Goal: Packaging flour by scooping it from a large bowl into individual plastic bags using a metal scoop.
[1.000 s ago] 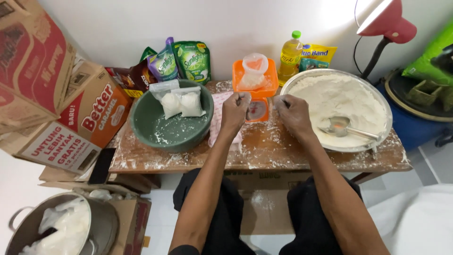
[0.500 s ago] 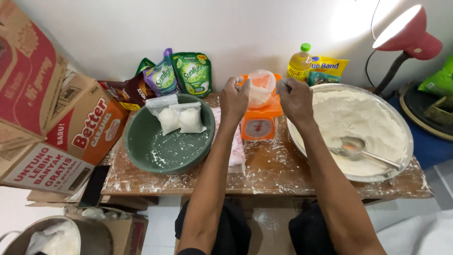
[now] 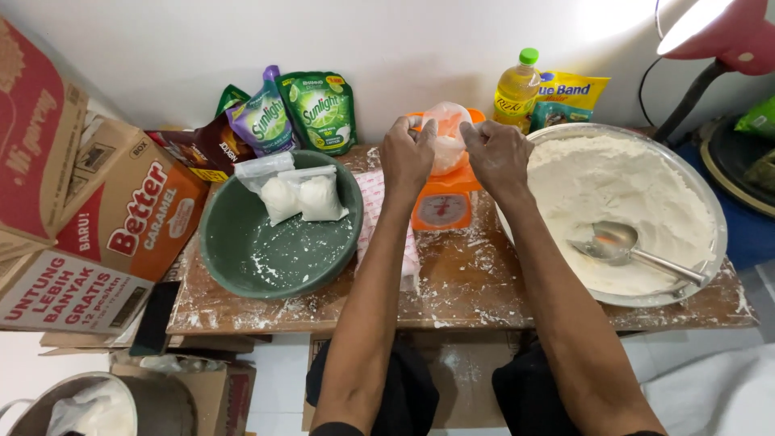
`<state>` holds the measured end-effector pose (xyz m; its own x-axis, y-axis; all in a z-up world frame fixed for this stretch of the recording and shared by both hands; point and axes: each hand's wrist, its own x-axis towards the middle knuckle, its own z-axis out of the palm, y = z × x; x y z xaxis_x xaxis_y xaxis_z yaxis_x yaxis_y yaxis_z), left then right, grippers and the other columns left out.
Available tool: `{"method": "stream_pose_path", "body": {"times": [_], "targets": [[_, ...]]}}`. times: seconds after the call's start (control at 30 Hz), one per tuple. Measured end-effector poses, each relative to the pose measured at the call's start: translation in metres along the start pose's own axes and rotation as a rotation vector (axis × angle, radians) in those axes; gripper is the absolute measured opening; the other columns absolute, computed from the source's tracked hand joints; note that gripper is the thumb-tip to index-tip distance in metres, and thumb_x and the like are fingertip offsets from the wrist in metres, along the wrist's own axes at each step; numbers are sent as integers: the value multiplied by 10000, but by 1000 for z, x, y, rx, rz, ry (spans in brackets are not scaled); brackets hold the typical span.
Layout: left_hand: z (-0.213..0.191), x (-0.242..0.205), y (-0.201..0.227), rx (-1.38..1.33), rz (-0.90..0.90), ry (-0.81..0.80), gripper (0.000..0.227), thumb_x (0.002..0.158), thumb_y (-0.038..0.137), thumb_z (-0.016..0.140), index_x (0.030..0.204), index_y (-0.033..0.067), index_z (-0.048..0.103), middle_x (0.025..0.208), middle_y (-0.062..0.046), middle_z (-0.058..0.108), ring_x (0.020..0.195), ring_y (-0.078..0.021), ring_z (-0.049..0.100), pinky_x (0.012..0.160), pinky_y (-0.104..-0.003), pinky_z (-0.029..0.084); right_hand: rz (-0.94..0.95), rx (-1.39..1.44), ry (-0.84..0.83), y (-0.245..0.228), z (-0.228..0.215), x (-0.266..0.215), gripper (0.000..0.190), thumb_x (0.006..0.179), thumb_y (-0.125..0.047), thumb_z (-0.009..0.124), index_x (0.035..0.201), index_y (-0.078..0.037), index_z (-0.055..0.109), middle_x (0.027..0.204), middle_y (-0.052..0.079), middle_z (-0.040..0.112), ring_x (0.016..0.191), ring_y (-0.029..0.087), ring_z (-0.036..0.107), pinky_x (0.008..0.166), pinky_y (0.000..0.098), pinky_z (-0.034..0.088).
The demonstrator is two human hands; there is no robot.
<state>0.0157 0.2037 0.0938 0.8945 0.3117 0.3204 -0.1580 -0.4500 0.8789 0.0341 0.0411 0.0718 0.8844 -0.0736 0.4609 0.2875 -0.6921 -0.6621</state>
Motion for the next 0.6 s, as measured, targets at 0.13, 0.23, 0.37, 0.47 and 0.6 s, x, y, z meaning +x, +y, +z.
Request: {"method": "stream_pose_path", "body": {"times": [0.13,0.23,0.37,0.47,0.6], "targets": [[8,6,-12,-34,-1,17,427,868,387,714,1096,26,743,791,-137,723,919,-387,737,804,-476,565,38,57,10,10,6,5,500,986,-455,734,632,-128,602,564,49,549,637,331,629,716,476,506],[11,7,-17,-55,-14,9,348,855,342,724,1014,32,735,773,-129,723,877,-385,745,777,-474,574,31,122,-6,16,10,6,446,949,-402,773,637,-127,611,544,37,511,584,245,587,648,411,494],[13,7,-14,-95,-16,17,178,868,235,702,896,59,718,659,-61,688,679,-287,749,707,-423,583,10,170,14,18,12,5,365,943,-281,759,666,-78,638,544,84,518,577,255,552,633,393,493],[8,6,-6,-136,-4,26,130,886,192,690,873,64,700,616,-35,667,587,-225,728,672,-389,579,-21,211,28,24,14,9,358,954,-255,765,673,-76,635,553,75,520,584,179,517,633,337,489],[-2,-8,20,-210,44,39,132,918,184,655,882,59,681,566,-42,641,543,-198,696,657,-358,565,-70,288,82,14,6,10,425,963,-193,778,618,-80,556,512,29,434,613,80,414,598,290,414]]}}
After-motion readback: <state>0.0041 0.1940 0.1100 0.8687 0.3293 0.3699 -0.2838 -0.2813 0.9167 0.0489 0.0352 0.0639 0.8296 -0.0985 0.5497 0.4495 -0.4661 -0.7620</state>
